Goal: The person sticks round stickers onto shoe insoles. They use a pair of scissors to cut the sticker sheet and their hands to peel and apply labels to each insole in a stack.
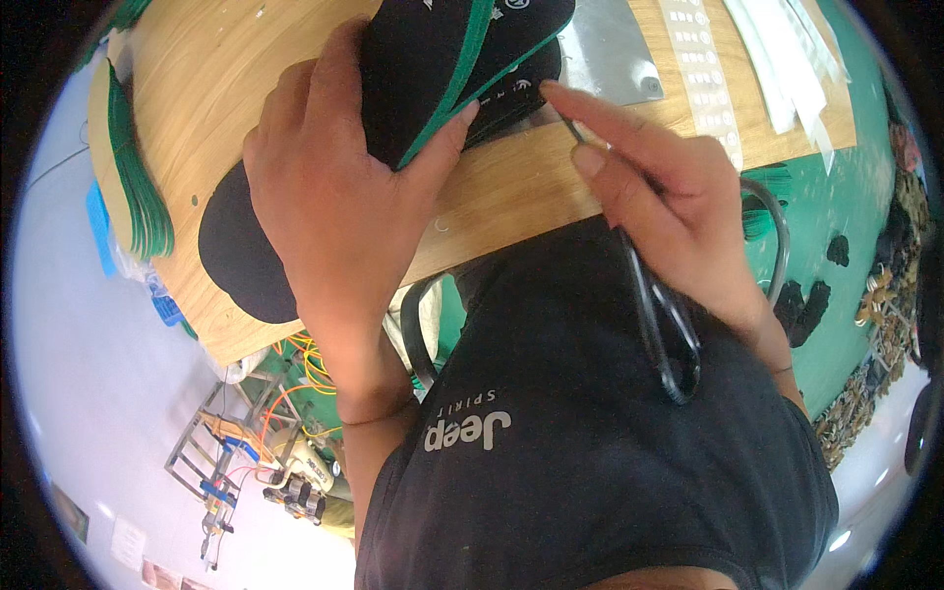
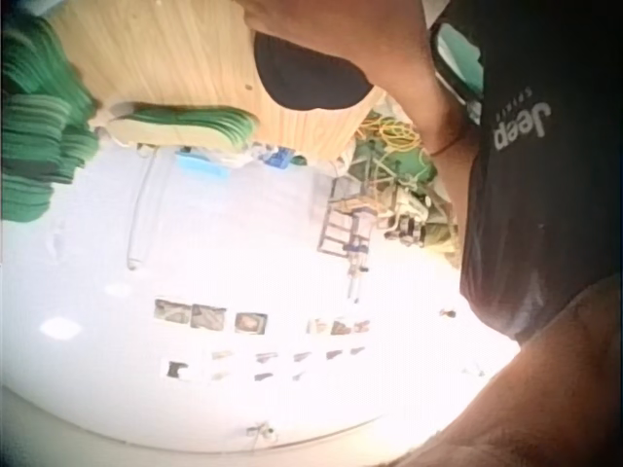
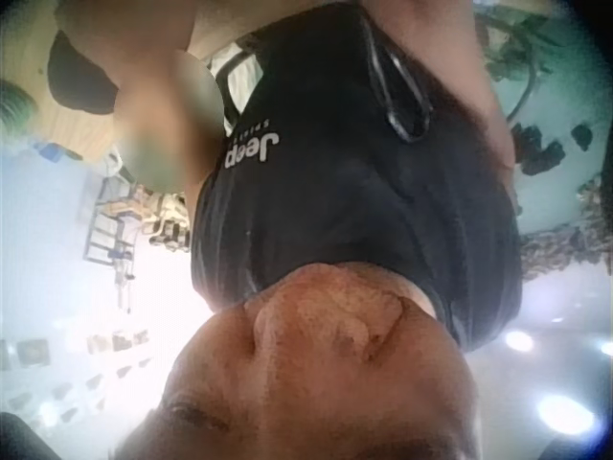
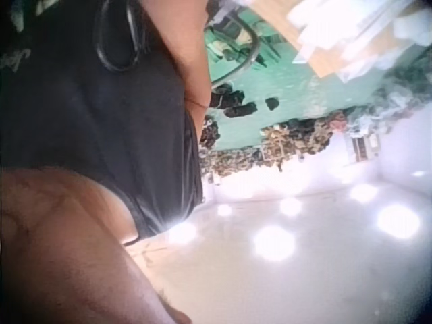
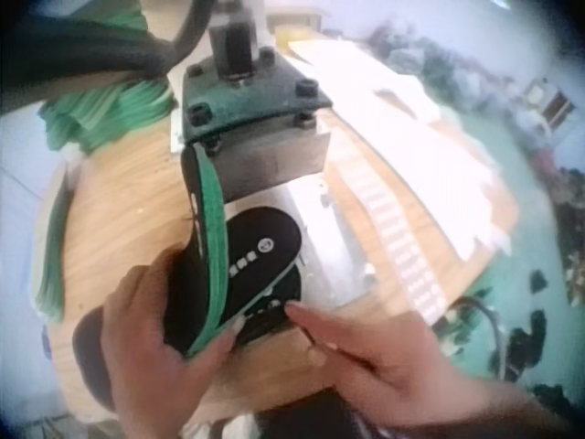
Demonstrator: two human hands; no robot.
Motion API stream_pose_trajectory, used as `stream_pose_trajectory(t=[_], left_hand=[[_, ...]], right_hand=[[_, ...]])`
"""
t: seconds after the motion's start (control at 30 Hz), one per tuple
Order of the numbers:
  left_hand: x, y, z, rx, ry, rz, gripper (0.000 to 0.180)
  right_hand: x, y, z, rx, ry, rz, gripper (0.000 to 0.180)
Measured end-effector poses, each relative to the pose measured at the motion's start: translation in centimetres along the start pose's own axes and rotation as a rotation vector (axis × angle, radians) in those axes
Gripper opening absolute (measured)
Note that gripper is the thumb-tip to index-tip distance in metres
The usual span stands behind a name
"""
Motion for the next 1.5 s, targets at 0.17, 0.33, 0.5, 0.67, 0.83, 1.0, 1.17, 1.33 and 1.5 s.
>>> stream_pose_trajectory(t=[0.17,0.33,0.5,0.67,0.83,1.0,1.17,1.33,1.5], left_hand=[[-0.4,-0.2,-0.1,-0.014,0.004,0.001,0.059],[-1.1,-0.4,0.1,-0.004,0.036,-0.003,0.059],[0.3,0.1,-0.4,-0.042,0.074,0.042,0.062],[-1.2,-0.4,0.1,-0.027,0.017,-0.097,0.065],[-1.1,-0.5,-0.1,-0.04,0.016,-0.058,0.066],[-1.3,-0.5,0.1,-0.053,0.042,-0.029,0.064],[-1.3,-0.5,0.2,-0.034,0.04,-0.006,0.063],[-1.3,-0.2,0.1,-0.06,0.027,-0.035,0.063],[-0.9,-0.1,-0.2,-0.145,0.055,-0.111,0.062]], right_hand=[[-0.8,-1.2,-0.2,-0.058,0.129,0.029,0.036],[0.4,0.0,0.1,0.002,-0.012,-0.047,0.034],[-0.2,-0.6,0.3,-0.046,0.063,-0.033,0.035],[0.1,-0.4,-0.2,-0.046,0.065,-0.043,0.036],[0.4,0.0,0.0,-0.027,0.051,-0.058,0.036],[0.6,-0.5,-0.1,-0.071,0.047,-0.107,0.036],[0.4,0.1,-0.1,-0.052,-0.008,-0.085,0.035],[0.2,-0.2,0.0,-0.027,0.05,-0.062,0.036],[0.0,-0.5,-0.3,-0.042,0.111,-0.056,0.037]])
Point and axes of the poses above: each hand's wrist, its own z-axis away from the middle knuckle, its own y-axis out of the back of the hand, x = y × z, the point moved 5 cm from there along -z, towards the middle knuckle, and after that the axes turned 10 degrees about z, right-handed, at the moved point
